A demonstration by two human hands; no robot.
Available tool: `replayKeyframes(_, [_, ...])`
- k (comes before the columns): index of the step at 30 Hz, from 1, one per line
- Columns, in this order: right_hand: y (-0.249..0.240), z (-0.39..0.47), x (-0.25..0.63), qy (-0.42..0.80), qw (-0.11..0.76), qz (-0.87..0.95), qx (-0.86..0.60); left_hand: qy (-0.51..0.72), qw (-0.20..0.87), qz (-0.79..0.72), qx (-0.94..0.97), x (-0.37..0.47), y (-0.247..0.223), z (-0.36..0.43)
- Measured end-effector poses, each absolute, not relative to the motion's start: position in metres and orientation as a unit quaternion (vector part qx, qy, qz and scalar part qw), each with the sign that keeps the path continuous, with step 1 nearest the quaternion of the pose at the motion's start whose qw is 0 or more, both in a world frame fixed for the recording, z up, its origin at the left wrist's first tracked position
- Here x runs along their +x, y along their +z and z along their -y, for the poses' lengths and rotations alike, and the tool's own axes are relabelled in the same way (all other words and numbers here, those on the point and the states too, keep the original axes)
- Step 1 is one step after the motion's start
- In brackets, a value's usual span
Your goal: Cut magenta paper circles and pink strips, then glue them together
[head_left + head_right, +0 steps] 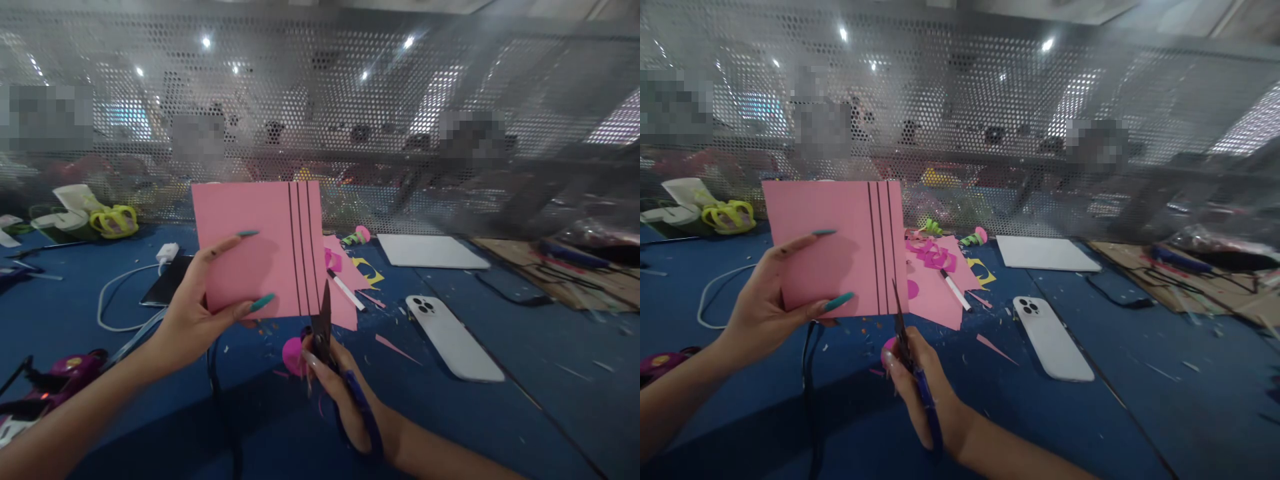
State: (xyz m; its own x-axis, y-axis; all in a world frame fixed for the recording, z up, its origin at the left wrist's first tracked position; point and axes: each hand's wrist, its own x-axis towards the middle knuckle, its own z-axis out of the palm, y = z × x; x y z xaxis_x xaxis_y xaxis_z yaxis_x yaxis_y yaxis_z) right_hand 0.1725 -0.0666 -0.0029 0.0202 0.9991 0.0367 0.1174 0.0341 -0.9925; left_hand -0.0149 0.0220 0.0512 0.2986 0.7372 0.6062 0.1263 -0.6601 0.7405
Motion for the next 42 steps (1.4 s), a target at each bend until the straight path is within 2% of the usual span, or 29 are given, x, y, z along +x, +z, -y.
replayKeyframes(7, [-0.008, 0.067, 0.173, 0.444, 0.483, 0.543, -0.523, 0.522, 0.297, -0.284, 0.748, -0.014, 0.052, -0.022])
replayKeyframes(15, [-0.015, 0.063, 0.173, 0.443, 0.486, 0.580, -0.482, 0.512, 0.348, -0.279, 0.735, -0.015, 0.050, -0.021])
replayKeyframes(22, [-0.017, 0.063, 0.175, 0.456, 0.478, 0.540, -0.521, 0.511, 0.359, -0.285, 0.727, -0.014, 0.048, -0.020])
replayKeyframes(28, [-0.017, 0.063, 0.173, 0.524, 0.499, 0.486, -0.489, 0.510, 0.371, -0.280, 0.723, -0.013, 0.047, -0.020])
replayKeyframes(34, [-0.030, 0.065, 0.179, 0.510, 0.509, 0.472, -0.508, 0.513, 0.365, -0.275, 0.726, -0.013, 0.046, -0.020])
replayKeyframes(42, [-0.023, 0.064, 0.180, 0.452, 0.512, 0.520, -0.513, 0.516, 0.363, -0.273, 0.726, -0.012, 0.047, -0.019])
